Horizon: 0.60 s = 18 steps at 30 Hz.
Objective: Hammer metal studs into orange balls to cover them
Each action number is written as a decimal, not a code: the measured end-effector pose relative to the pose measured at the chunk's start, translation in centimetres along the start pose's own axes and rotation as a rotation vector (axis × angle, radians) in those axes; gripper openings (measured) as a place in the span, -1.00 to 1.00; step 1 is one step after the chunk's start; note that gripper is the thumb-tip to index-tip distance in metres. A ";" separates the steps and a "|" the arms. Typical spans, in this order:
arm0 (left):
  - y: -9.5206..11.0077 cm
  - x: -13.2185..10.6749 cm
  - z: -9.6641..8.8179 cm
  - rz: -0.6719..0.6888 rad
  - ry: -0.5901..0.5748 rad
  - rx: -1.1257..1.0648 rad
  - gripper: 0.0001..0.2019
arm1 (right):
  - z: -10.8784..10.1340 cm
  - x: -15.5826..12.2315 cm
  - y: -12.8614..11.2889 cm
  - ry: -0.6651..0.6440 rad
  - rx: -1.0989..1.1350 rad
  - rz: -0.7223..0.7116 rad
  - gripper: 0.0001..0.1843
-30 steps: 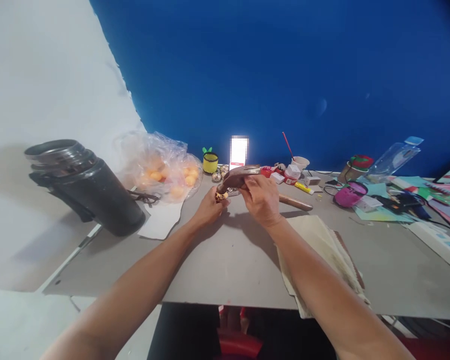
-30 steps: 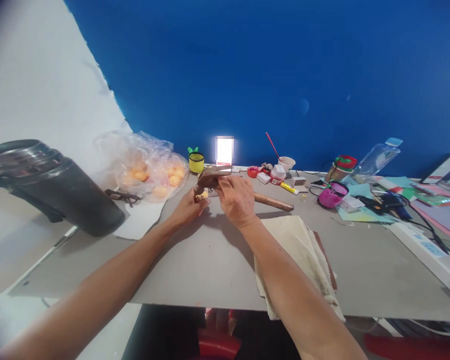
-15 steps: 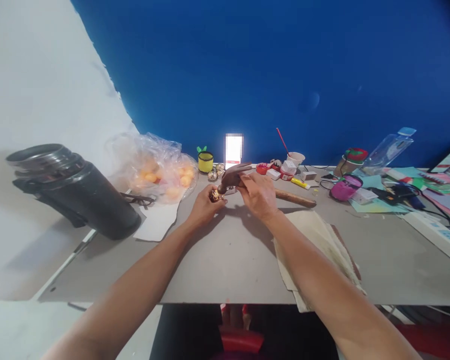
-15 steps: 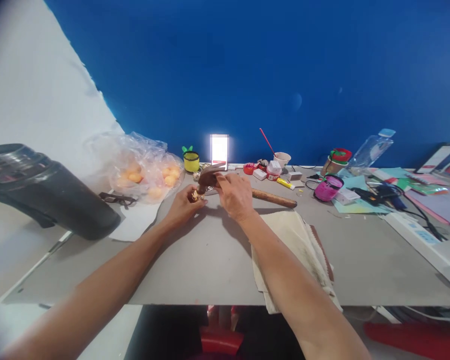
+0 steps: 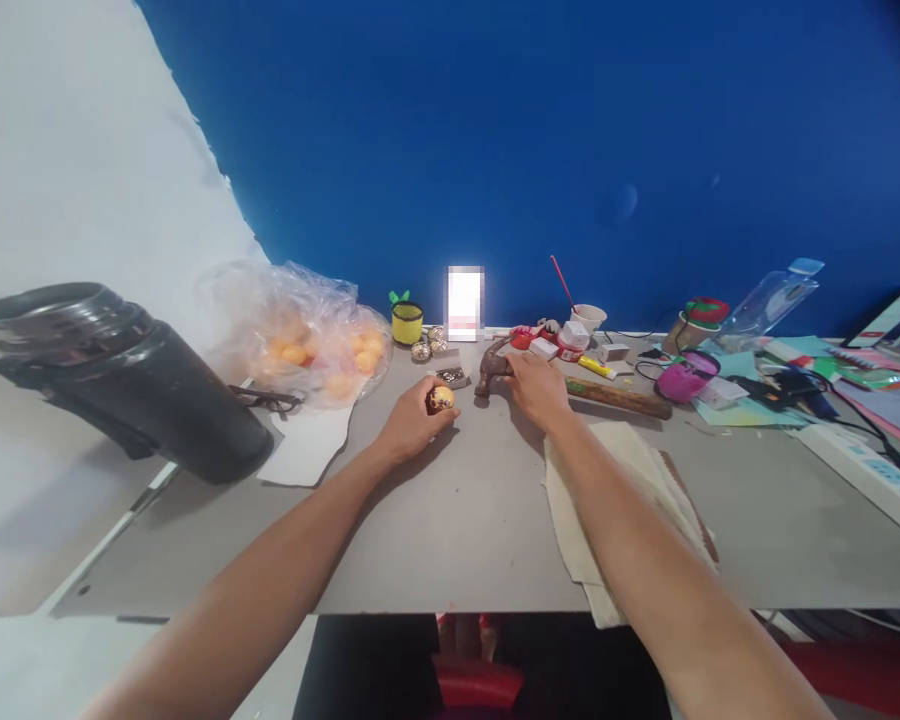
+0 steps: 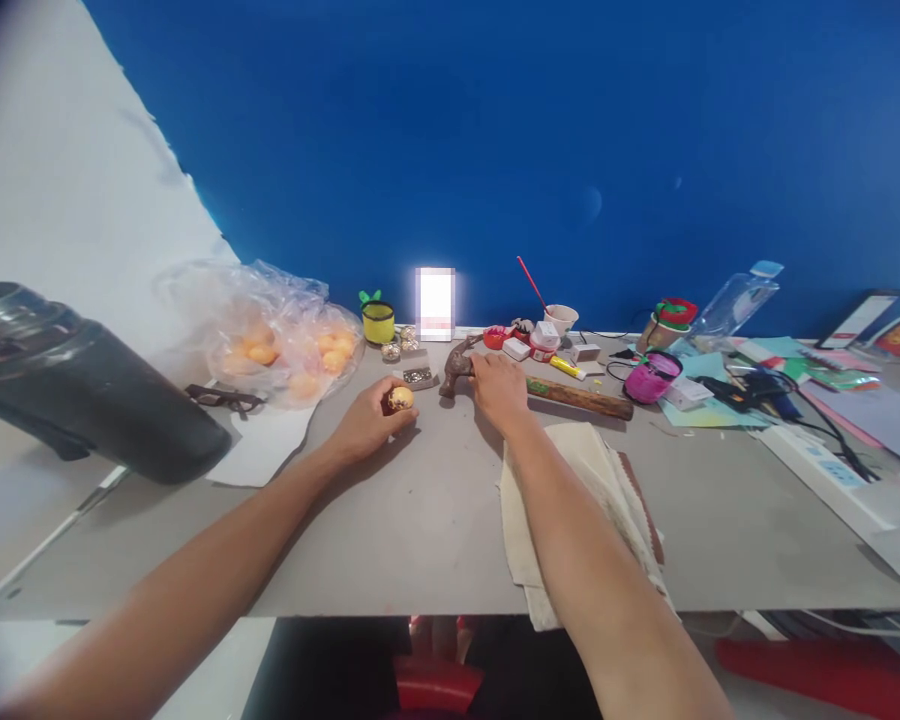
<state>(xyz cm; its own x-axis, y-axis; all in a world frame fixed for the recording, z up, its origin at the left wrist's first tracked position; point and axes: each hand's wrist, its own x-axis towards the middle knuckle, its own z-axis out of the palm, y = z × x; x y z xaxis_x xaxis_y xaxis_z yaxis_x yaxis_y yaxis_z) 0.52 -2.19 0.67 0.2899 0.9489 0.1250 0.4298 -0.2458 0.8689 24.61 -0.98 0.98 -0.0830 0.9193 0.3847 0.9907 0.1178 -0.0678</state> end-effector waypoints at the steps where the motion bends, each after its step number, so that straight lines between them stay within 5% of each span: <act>1: 0.0 0.0 0.0 0.000 0.009 -0.001 -0.68 | 0.2 0.0 0.3 -0.011 -0.002 0.014 -0.73; 7: 0.5 0.2 -0.1 -0.069 0.088 -0.160 -0.62 | 0.6 0.2 0.8 -0.146 0.001 0.119 -0.72; 11: 0.5 0.5 -0.2 -0.179 0.102 -0.493 -0.55 | 0.6 0.3 0.8 -0.218 0.018 0.175 -0.67; 14: 0.2 0.9 -0.3 -0.205 0.112 -0.721 -0.64 | 0.7 0.2 0.7 -0.183 0.047 0.203 -0.64; 18: -0.4 1.4 -0.4 -0.218 0.196 -0.680 -0.71 | 0.8 0.2 0.1 -0.066 0.099 0.184 -0.66</act>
<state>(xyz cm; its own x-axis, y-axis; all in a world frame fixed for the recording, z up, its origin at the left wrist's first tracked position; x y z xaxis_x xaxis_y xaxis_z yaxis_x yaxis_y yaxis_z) 0.38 -0.71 0.66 0.0729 0.9958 -0.0562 -0.1833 0.0688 0.9806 24.64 -0.50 0.30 0.0887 0.9508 0.2967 0.9747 -0.0215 -0.2225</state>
